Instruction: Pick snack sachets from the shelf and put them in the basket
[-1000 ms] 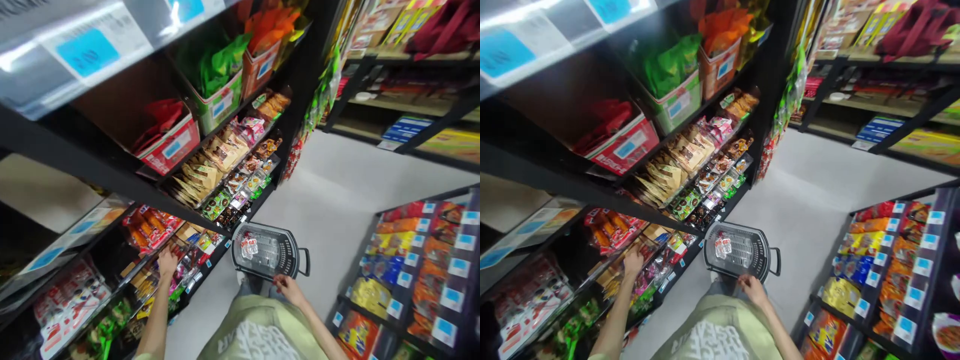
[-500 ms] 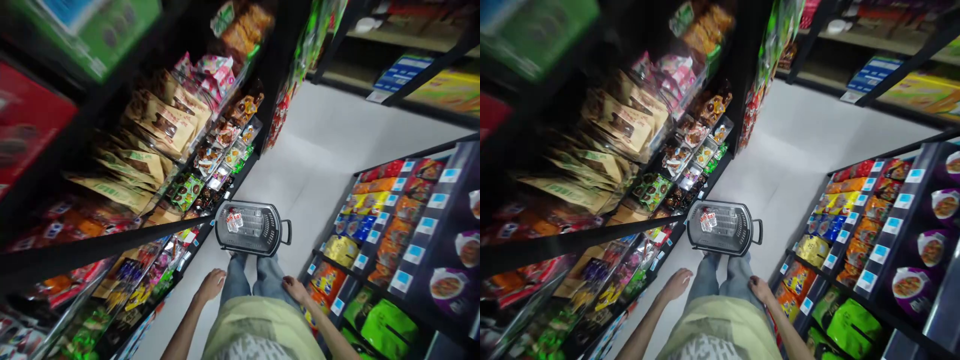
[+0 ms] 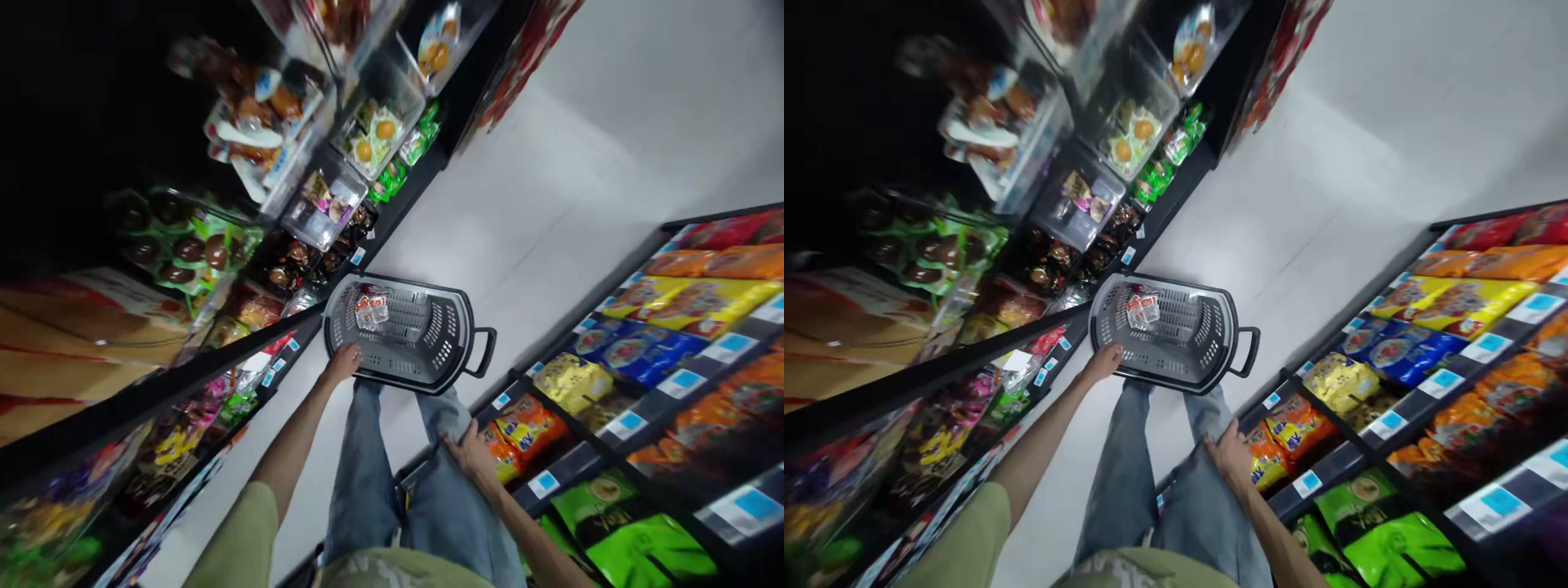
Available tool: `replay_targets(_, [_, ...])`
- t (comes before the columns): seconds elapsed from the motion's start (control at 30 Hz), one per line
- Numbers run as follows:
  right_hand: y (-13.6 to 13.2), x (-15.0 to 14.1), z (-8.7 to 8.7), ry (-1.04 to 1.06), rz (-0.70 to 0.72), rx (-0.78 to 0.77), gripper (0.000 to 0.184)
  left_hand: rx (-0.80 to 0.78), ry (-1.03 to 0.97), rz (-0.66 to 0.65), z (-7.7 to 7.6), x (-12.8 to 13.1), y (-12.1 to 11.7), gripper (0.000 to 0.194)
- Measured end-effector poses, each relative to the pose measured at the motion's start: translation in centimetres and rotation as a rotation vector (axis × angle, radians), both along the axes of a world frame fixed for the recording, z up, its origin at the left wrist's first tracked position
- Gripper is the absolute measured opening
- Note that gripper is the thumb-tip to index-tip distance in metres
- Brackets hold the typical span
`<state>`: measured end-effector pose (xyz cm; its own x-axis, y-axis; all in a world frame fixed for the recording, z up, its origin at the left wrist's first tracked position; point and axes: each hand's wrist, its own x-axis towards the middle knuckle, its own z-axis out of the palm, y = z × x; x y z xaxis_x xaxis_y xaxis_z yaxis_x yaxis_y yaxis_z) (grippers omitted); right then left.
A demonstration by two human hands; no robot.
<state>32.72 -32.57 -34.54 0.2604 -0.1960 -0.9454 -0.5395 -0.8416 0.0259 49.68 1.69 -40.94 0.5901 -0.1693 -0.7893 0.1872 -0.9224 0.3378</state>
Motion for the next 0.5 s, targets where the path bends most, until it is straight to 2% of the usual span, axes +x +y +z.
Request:
replay_targets(0.13, [-2.1,1.1,-2.4,-0.026,-0.091,0.008,0.089,0.041,-0.021,-0.033,-7.5,1.6,-0.4,0.03])
replay_targets(0.27, [-3.9,1.0,-3.4,-0.029,-0.152,-0.03,0.086,0.073,-0.049,-0.038,-15.1,2.9,-1.3,0.032])
replay_targets(0.4, [-5.9,-0.7,-4.5,-0.041,-0.235,-0.076,0.097,0.088,-0.107,0.011,-23.0,4.2,-2.3,0.042])
replay_targets(0.5, [-8.4,-3.0,-5.7,-0.096,-0.233,-0.039,0.103,0.084,-0.162,0.059,-28.8,5.0,-2.9,0.051])
